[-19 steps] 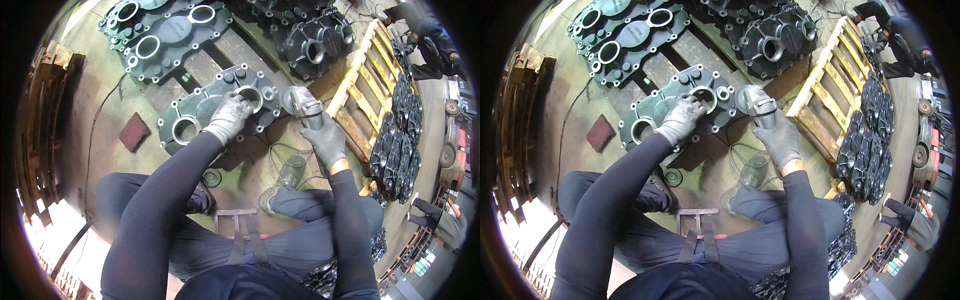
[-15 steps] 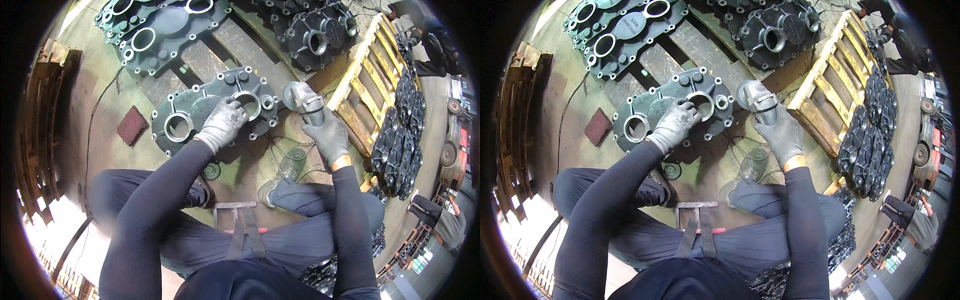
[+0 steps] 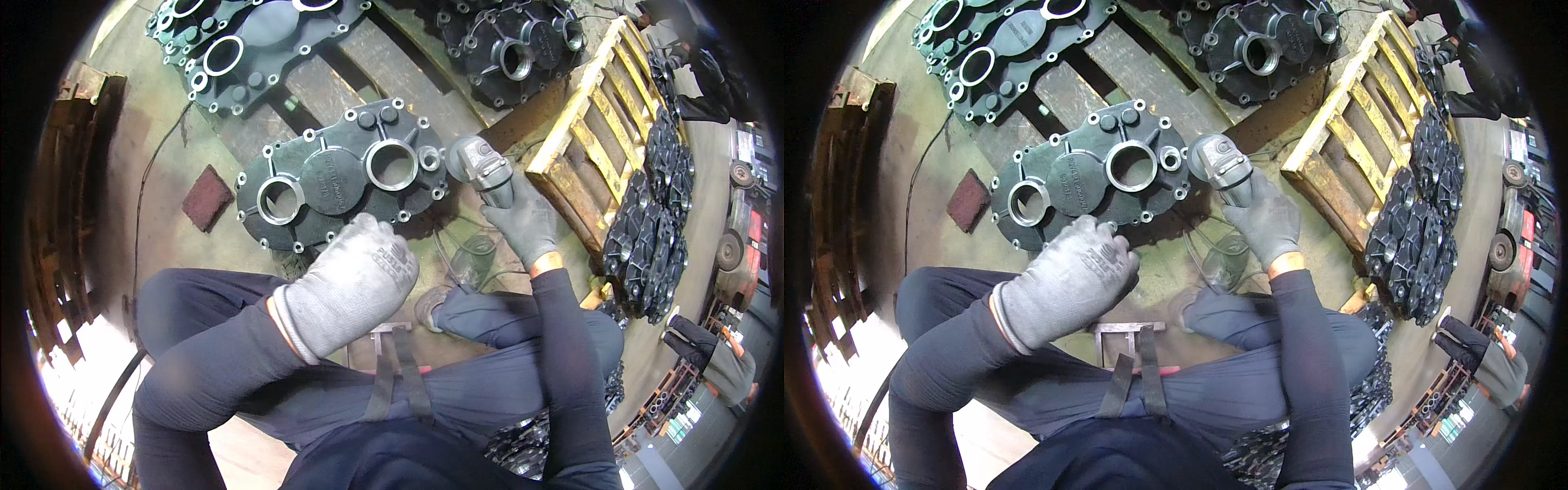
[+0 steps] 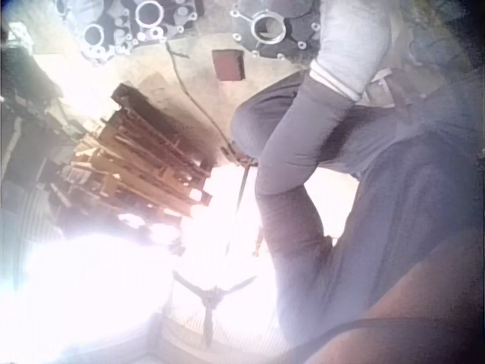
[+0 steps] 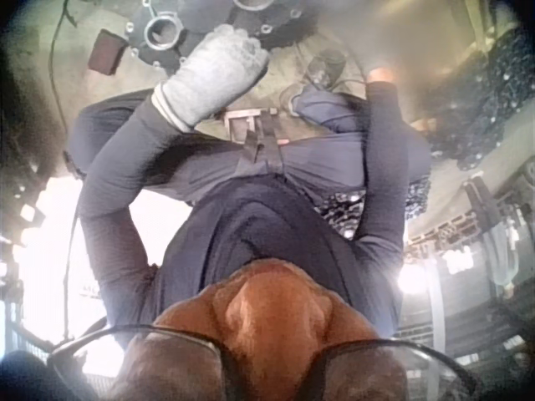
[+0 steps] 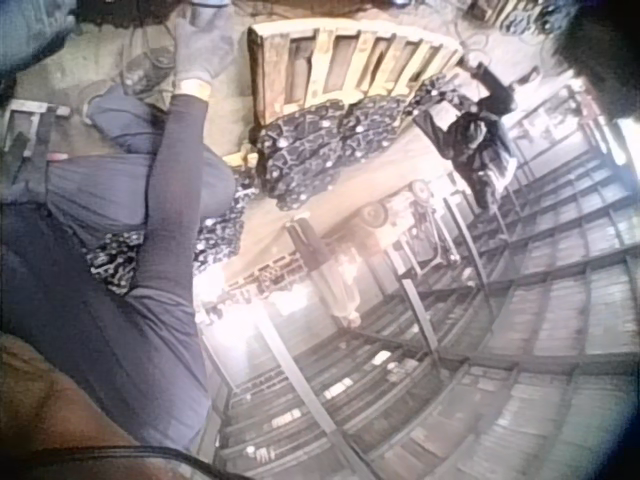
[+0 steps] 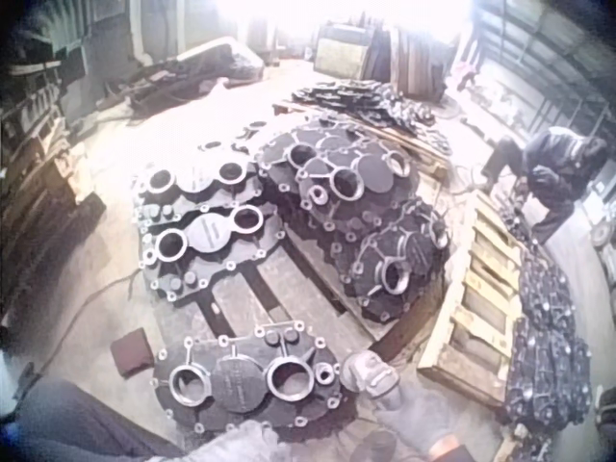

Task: The person sits on the floor and uses a handheld angle grinder to smooth the edges and surfaces of several metal engine parts. They handle each part individually, rotating them to access different areas, and then place them back on a wooden pallet.

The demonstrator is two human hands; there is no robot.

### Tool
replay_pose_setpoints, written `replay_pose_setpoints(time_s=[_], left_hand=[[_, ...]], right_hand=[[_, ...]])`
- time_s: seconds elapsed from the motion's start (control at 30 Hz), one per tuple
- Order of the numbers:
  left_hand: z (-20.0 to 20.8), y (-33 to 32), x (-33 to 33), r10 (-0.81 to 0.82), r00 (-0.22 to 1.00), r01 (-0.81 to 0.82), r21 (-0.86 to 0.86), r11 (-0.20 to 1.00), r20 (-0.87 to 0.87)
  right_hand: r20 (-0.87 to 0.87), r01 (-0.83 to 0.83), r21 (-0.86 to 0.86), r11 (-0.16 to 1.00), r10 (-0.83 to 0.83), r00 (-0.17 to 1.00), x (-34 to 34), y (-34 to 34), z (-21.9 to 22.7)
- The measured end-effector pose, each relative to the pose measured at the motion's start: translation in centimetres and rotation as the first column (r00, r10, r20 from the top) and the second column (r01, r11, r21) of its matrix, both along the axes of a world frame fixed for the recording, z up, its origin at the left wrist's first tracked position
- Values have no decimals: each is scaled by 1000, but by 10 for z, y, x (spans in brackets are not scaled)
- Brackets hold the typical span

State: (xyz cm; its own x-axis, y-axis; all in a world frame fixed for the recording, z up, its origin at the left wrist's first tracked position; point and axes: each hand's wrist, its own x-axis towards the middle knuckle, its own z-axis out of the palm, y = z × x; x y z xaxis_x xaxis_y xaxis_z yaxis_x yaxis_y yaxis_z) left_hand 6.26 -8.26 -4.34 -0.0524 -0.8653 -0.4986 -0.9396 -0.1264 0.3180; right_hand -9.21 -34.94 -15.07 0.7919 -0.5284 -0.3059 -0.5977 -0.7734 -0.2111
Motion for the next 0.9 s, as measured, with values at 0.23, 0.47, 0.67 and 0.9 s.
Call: replay_pose_setpoints(time_s=[0.23,0.47,0.67,0.9], left_hand=[[-11,11,-17,-54,999,54,2,999,8],[-13,17,-16,-38,998,41,-63,997,49],[-13,19,-17,-41,998,43,-35,998,37],[-11,27,-26,-36,997,40,-49,998,71]], right_hand=[[25,-61,-25,998,61,998,2,3,-4],[3,4,9,1000,-4,1000,17,4,3],[61,-52,-50,997,55,997,15,3,-3],[18,-14,-39,999,15,1000,11,3,2]])
